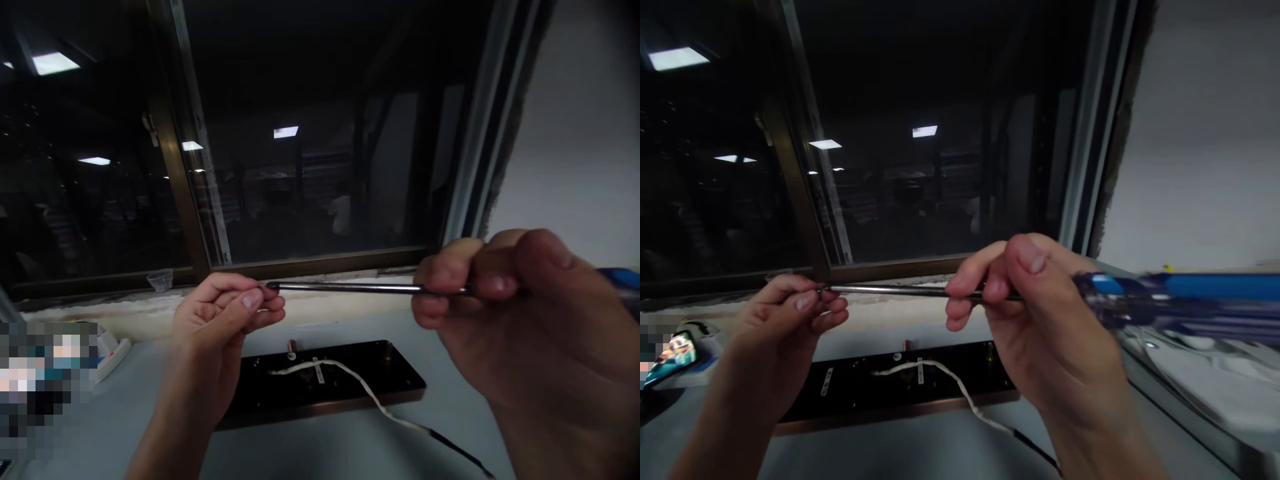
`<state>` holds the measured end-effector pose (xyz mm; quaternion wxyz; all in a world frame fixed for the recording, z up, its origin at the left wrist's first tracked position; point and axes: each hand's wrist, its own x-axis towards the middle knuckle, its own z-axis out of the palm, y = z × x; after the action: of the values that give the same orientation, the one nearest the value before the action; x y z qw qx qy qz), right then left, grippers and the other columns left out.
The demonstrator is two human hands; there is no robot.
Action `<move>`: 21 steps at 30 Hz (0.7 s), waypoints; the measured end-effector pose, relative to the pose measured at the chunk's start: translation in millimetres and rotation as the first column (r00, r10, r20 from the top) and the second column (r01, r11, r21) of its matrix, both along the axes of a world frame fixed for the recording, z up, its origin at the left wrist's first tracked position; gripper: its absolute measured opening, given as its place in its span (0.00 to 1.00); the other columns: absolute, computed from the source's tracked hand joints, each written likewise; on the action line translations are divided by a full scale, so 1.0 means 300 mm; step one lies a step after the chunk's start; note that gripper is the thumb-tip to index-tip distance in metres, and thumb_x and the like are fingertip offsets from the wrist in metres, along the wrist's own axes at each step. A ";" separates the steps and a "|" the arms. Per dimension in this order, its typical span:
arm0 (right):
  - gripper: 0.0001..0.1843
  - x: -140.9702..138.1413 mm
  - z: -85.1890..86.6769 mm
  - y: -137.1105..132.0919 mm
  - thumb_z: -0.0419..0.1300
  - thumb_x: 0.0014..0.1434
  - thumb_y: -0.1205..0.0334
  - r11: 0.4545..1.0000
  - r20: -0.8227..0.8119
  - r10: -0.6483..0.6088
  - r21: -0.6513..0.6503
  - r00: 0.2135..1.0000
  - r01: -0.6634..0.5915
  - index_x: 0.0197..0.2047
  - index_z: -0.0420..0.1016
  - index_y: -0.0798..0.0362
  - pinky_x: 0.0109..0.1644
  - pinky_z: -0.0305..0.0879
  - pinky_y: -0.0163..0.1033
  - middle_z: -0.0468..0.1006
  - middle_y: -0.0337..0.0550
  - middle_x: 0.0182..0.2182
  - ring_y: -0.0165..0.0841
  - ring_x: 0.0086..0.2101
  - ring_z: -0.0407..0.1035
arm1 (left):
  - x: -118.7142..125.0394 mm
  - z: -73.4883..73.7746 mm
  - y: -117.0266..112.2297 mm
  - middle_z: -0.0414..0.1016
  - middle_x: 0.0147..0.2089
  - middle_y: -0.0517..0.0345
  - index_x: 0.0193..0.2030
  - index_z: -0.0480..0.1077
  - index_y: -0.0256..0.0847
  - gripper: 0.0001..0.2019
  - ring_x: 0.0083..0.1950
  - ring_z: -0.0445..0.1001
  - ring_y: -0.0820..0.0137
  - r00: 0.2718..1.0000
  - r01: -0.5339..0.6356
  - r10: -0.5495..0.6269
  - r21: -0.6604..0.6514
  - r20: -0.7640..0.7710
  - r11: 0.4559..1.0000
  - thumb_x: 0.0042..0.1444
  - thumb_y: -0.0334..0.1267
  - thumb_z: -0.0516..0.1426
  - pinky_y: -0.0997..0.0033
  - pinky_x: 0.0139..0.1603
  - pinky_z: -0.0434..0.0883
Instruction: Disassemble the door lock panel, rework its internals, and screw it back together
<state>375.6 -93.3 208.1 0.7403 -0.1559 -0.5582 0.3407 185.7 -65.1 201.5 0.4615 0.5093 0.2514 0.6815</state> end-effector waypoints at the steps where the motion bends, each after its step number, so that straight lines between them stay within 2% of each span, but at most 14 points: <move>1: 0.13 -0.002 -0.002 0.003 0.63 0.49 0.54 1.000 0.010 -0.013 -0.004 1.000 0.013 0.18 0.73 0.49 0.22 0.67 0.27 0.75 0.34 0.20 0.23 0.20 0.68 | -0.005 -0.005 0.005 0.77 0.21 0.62 0.24 0.70 0.39 0.04 0.26 0.77 0.73 1.000 -0.001 0.001 -0.013 -0.008 1.000 0.39 0.30 0.62 0.81 0.28 0.74; 10: 0.13 -0.018 -0.023 0.034 0.63 0.48 0.53 0.997 0.066 -0.070 -0.020 0.995 0.072 0.17 0.72 0.48 0.20 0.66 0.30 0.75 0.34 0.20 0.25 0.19 0.67 | -0.043 -0.008 0.033 0.76 0.20 0.59 0.25 0.72 0.37 0.05 0.24 0.76 0.70 0.984 -0.021 -0.002 -0.128 -0.177 0.992 0.37 0.32 0.64 0.76 0.28 0.75; 13: 0.12 -0.004 -0.027 0.043 0.62 0.50 0.54 0.999 0.129 -0.020 -0.028 0.991 0.024 0.18 0.72 0.47 0.17 0.63 0.31 0.75 0.36 0.20 0.27 0.19 0.68 | -0.077 -0.007 0.039 0.76 0.20 0.58 0.23 0.73 0.37 0.03 0.23 0.75 0.70 0.951 0.061 -0.102 -0.146 -0.291 0.987 0.38 0.31 0.63 0.75 0.26 0.74; 17: 0.12 0.011 -0.032 0.047 0.59 0.52 0.56 0.998 0.280 0.063 -0.032 0.958 -0.057 0.19 0.73 0.48 0.16 0.62 0.33 0.75 0.37 0.20 0.28 0.17 0.67 | -0.112 -0.011 0.044 0.75 0.21 0.56 0.22 0.73 0.37 0.02 0.23 0.74 0.71 0.814 0.218 -0.313 -0.243 -0.489 0.945 0.41 0.32 0.62 0.75 0.26 0.72; 19: 0.12 0.007 -0.036 0.047 0.60 0.52 0.56 0.999 0.278 0.034 -0.030 0.960 -0.026 0.19 0.73 0.48 0.17 0.62 0.33 0.74 0.37 0.18 0.27 0.16 0.66 | -0.112 -0.021 0.053 0.75 0.21 0.57 0.23 0.73 0.36 0.02 0.24 0.74 0.72 0.776 0.253 -0.373 -0.292 -0.508 0.923 0.42 0.32 0.62 0.75 0.27 0.71; 21: 0.13 -0.006 -0.041 0.051 0.61 0.50 0.54 0.999 0.263 -0.033 -0.026 0.964 0.042 0.18 0.73 0.49 0.18 0.63 0.33 0.73 0.37 0.17 0.27 0.16 0.66 | -0.100 -0.039 0.070 0.76 0.23 0.57 0.26 0.72 0.37 0.03 0.26 0.74 0.72 0.783 0.250 -0.367 -0.287 -0.502 0.925 0.44 0.33 0.61 0.73 0.30 0.71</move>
<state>373.9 -78.1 195.9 0.6635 -0.2219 -0.6430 0.3116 155.6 -44.0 189.7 0.5258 0.6664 0.3544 0.3922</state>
